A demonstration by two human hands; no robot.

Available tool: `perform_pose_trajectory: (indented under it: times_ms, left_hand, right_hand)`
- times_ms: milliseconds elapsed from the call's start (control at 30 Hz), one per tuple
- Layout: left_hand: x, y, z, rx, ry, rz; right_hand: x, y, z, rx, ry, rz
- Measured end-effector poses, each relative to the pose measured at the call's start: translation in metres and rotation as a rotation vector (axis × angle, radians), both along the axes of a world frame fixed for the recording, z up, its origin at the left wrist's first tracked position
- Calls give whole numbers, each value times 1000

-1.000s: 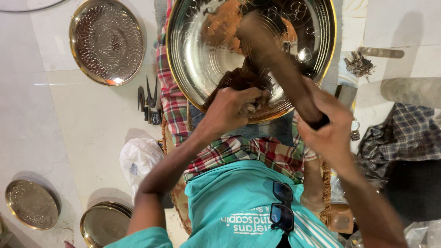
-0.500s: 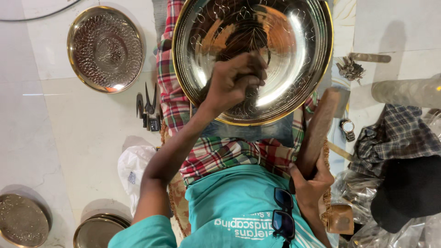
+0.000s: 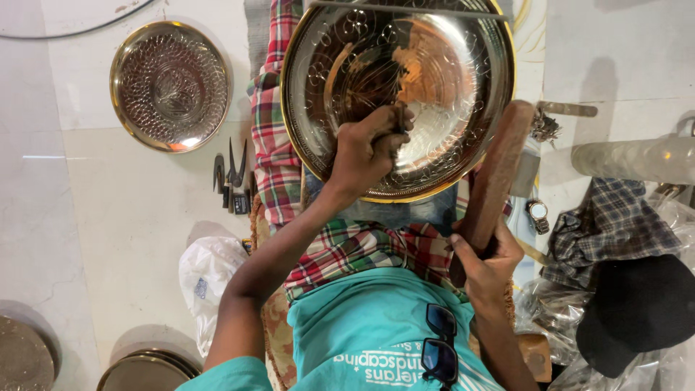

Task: The person sits on the floor and repeatedly hammers a decorative metal tray with a wooden mallet while holding a cloth underneath. The person occasionally wipes the tray surface with the cloth and continues hammering different areas of the tray.

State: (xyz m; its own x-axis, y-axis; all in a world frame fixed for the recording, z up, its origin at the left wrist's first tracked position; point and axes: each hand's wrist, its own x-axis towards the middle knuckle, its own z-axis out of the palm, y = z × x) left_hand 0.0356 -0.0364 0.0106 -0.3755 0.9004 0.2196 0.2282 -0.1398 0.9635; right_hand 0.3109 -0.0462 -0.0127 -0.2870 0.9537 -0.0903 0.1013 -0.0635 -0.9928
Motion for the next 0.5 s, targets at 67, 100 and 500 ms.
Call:
perform_pose_trajectory:
  times_ms: [67,100,500]
  left_hand:
    - [-1,-3,-1,76,59,0]
    - [-2,-5,-2,46,67,-8]
    - [5,-15,-13,-6,215,125]
  right_hand:
    - [-4,-2,2,37,-5,4]
    - [-6,-2,4,52,-29,12]
    - [-58,70,73,470,-196,242]
